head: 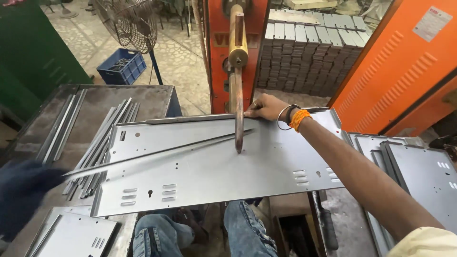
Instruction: The person repeatedly picks up a rectangular metal panel and a thin metal strip, aligns them at a vertical welding machine, and welds the strip to the panel edge. After each weld, the person places the panel aside and repeats the process with new panels and strips.
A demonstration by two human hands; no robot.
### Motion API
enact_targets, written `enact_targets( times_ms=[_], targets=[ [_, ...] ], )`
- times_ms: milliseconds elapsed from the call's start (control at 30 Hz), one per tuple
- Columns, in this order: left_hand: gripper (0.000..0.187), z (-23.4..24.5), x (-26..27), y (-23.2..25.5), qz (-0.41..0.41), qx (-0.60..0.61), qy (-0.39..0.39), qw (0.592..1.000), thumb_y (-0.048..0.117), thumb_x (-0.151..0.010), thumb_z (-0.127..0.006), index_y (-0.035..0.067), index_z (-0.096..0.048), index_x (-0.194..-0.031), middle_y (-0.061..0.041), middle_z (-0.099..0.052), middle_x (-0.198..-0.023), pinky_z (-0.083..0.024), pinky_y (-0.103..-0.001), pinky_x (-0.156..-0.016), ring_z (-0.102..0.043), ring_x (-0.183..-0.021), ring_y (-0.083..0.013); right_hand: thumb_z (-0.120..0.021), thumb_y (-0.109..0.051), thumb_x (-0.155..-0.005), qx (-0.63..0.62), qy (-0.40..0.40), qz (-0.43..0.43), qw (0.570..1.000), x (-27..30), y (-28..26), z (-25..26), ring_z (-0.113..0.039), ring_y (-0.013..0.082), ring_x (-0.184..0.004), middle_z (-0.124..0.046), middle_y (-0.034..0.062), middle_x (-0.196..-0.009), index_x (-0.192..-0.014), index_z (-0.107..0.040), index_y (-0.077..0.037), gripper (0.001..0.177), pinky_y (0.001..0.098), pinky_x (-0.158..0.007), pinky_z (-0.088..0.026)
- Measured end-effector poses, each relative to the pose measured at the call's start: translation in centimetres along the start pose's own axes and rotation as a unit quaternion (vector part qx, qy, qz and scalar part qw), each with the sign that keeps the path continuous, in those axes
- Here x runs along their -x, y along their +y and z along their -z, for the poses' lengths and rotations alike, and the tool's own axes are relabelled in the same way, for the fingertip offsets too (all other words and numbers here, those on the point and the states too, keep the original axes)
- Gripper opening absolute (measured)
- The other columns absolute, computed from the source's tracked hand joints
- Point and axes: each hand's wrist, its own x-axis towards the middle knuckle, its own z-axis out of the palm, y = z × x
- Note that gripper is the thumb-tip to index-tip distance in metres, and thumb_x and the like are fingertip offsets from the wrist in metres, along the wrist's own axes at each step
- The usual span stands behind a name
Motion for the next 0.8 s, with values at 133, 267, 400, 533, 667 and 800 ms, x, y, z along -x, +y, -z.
enact_targets(
  times_ms=[133,267,400,533,667,800],
  targets=[
    [0.022,-4.6,-6.4,11.7,-0.070,-0.070,0.002,0.995,0.035,-0.088,-0.072,0.019,-0.080,-0.101,-0.009,-0.073,-0.086,-0.054,-0.041,-0.072,-0.069,-0.079,-0.0276,-0.073,-0.037,-0.090,-0.019,-0.020,-0.018,0.999,-0.2,0.0,0.3,-0.072,0.0172,-0.082,-0.080,0.0105,-0.090,-0.108,-0.081,-0.009,0.034,0.0344,-0.079,-0.054],
    [0.019,-9.2,-11.8,15.7,-0.189,-0.020,0.075,0.979,0.031,-0.087,-0.073,0.013,-0.074,-0.091,-0.011,-0.071,-0.086,-0.052,-0.045,-0.072,-0.067,-0.081,-0.0328,-0.071,-0.038,-0.094,-0.033,-0.019,-0.001,0.999,0.9,-0.2,-0.4,-0.068,0.0217,-0.079,-0.078,0.0131,-0.086,-0.106,-0.079,-0.007,0.034,0.0374,-0.075,-0.053],
    [0.009,-11.3,-13.9,17.1,-0.176,-0.085,0.085,0.977,0.022,-0.089,-0.072,0.013,-0.072,-0.089,-0.011,-0.068,-0.085,-0.051,-0.046,-0.078,-0.066,-0.084,-0.0325,-0.068,-0.036,-0.096,-0.004,0.059,0.067,0.996,2.6,-2.0,-0.4,-0.070,0.0245,-0.084,-0.077,0.0112,-0.092,-0.106,-0.077,-0.008,0.031,0.0376,-0.075,-0.053],
    [0.022,-10.4,-14.5,18.7,-0.121,-0.114,0.109,0.980,0.030,-0.082,-0.074,0.011,-0.075,-0.094,-0.013,-0.071,-0.093,-0.050,-0.049,-0.084,-0.067,-0.093,-0.0350,-0.071,-0.031,-0.091,0.029,0.120,0.089,0.988,3.7,-2.6,-1.1,-0.072,0.0306,-0.086,-0.076,0.0143,-0.094,-0.106,-0.076,-0.007,0.029,0.0406,-0.076,-0.054],
    [0.026,-10.8,-15.5,14.0,0.012,-0.006,-0.107,0.994,0.033,-0.097,-0.065,0.012,-0.076,-0.109,-0.015,-0.073,-0.108,-0.050,-0.047,-0.092,-0.067,-0.101,-0.0354,-0.067,-0.028,-0.095,0.071,0.138,0.097,0.983,3.4,-1.5,-2.0,-0.071,0.0325,-0.086,-0.076,0.0138,-0.094,-0.106,-0.076,-0.009,0.024,0.0430,-0.077,-0.054],
    [0.030,-10.3,-15.1,11.1,0.000,0.072,-0.117,0.991,0.029,-0.095,-0.064,0.013,-0.074,-0.117,-0.014,-0.075,-0.112,-0.052,-0.043,-0.090,-0.069,-0.103,-0.0340,-0.067,-0.024,-0.094,0.114,0.188,0.162,0.962,2.5,0.3,-3.2,-0.068,0.0373,-0.088,-0.075,0.0163,-0.093,-0.104,-0.077,-0.008,0.022,0.0475,-0.079,-0.051]
  ],
)
